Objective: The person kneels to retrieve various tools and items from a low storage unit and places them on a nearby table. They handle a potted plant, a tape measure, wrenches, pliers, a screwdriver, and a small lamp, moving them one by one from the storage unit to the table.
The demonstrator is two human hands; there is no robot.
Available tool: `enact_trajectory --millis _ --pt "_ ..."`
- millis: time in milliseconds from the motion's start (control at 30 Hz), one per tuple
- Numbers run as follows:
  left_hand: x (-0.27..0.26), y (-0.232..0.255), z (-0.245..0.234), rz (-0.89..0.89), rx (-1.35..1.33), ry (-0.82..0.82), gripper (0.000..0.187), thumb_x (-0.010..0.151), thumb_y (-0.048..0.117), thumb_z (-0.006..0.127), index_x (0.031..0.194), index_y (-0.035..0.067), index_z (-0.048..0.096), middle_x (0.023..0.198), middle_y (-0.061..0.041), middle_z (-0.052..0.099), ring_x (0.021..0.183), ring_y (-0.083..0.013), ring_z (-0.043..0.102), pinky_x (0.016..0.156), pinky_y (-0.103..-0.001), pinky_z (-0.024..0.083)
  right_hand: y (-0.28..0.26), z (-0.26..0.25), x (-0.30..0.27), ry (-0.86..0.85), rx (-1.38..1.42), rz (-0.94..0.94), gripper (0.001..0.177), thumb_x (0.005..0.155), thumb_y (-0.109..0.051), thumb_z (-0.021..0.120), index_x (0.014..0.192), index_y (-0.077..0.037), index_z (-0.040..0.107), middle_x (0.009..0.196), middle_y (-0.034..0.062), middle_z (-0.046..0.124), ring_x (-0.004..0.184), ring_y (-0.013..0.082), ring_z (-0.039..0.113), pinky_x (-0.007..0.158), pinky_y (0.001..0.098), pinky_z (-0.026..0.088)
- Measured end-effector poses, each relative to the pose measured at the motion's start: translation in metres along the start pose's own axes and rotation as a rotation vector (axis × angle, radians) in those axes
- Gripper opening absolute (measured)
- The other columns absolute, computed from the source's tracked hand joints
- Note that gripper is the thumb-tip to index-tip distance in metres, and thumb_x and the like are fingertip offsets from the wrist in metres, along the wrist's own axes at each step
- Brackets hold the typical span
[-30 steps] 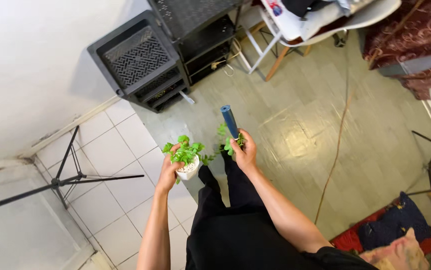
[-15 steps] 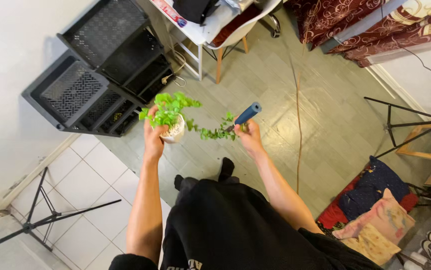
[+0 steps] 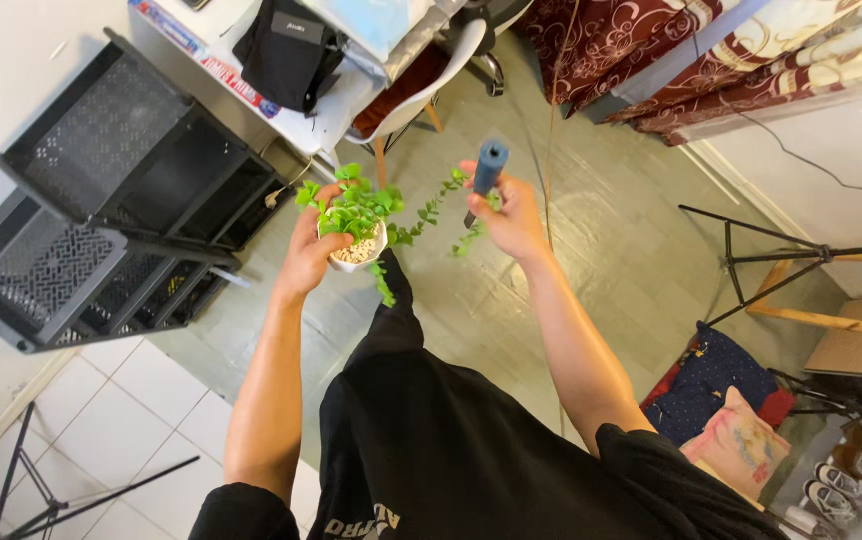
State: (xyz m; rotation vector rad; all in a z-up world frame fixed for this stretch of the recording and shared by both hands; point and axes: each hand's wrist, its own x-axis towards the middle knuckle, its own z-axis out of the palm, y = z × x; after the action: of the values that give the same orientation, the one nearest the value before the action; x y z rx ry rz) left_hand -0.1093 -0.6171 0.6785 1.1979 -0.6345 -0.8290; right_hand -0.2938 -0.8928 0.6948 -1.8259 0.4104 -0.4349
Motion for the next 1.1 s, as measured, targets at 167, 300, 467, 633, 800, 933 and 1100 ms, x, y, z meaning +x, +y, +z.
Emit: enact_trajectory --millis 167,300,467,633,800,933,1100 --pt "0.106 0.001 -0.011 -0.023 -0.019 -0.079 0.07 0.079 -0.001 0.061 0.147 -0.001 0.047 0.141 -0.009 0.059 0.126 -0.02 0.056 0.11 -0.033 0.044 0.027 -0.025 0.112 0.076 0.34 0.166 0.015 0.109 -0.016 0.059 0.116 -0.003 0.059 0.101 0.0041 0.069 0.095 0.0144 0.067 0.085 0.0283 0.054" --pt "0.183 0.013 -0.02 0.02 0.014 -0.175 0.066 0.077 -0.003 0.064 0.143 -0.004 0.053 0.149 -0.011 0.053 0.137 -0.0215 0.05 0.116 -0.034 0.037 0.032 -0.045 0.204 0.073 0.173 0.19 0.019 0.108 -0.016 0.058 0.124 -0.006 0.061 0.086 0.0009 0.059 0.078 0.0114 0.055 0.074 0.0271 0.048" --pt "0.241 0.027 -0.036 -0.042 -0.063 -0.172 0.067 0.077 -0.001 0.061 0.143 -0.001 0.05 0.146 -0.012 0.056 0.133 -0.0213 0.052 0.115 -0.035 0.039 0.047 -0.064 0.306 -0.031 -0.131 0.153 0.015 0.102 -0.007 0.066 0.115 -0.002 0.061 0.092 0.002 0.061 0.08 0.0126 0.059 0.073 0.0302 0.05" --pt "0.286 0.03 -0.041 0.002 -0.128 -0.058 0.066 0.078 0.002 0.06 0.143 -0.005 0.051 0.142 -0.013 0.059 0.13 -0.023 0.056 0.115 -0.036 0.041 0.084 -0.048 0.42 -0.062 -0.34 0.09 0.031 0.087 -0.007 0.079 0.114 -0.002 0.065 0.088 0.0093 0.069 0.078 0.0179 0.068 0.071 0.0333 0.056" --pt "0.32 0.013 -0.034 -0.016 -0.058 0.17 0.066 0.079 0.003 0.062 0.143 -0.005 0.045 0.144 -0.011 0.057 0.133 -0.0213 0.052 0.116 -0.036 0.038 0.141 -0.008 0.539 -0.155 -0.448 -0.067 0.023 0.077 -0.007 0.086 0.091 0.001 0.07 0.088 0.0166 0.072 0.08 0.0285 0.074 0.074 0.0375 0.059" --pt "0.338 0.011 -0.007 -0.122 -0.049 0.398 0.07 0.079 0.004 0.061 0.147 -0.004 0.046 0.136 -0.013 0.06 0.125 -0.0225 0.056 0.11 -0.036 0.042 0.175 0.019 0.589 -0.23 -0.441 -0.139 0.026 0.073 -0.008 0.088 0.089 0.002 0.07 0.087 0.0184 0.071 0.078 0.0343 0.071 0.071 0.0427 0.057" --pt "0.353 0.014 0.035 -0.123 -0.103 0.644 0.071 0.078 0.006 0.06 0.147 -0.003 0.047 0.139 -0.012 0.058 0.127 -0.0221 0.056 0.111 -0.036 0.044 0.204 0.03 0.609 -0.304 -0.426 -0.131 0.04 0.067 -0.007 0.09 0.098 0.001 0.066 0.09 0.0177 0.069 0.081 0.0356 0.069 0.071 0.045 0.056"
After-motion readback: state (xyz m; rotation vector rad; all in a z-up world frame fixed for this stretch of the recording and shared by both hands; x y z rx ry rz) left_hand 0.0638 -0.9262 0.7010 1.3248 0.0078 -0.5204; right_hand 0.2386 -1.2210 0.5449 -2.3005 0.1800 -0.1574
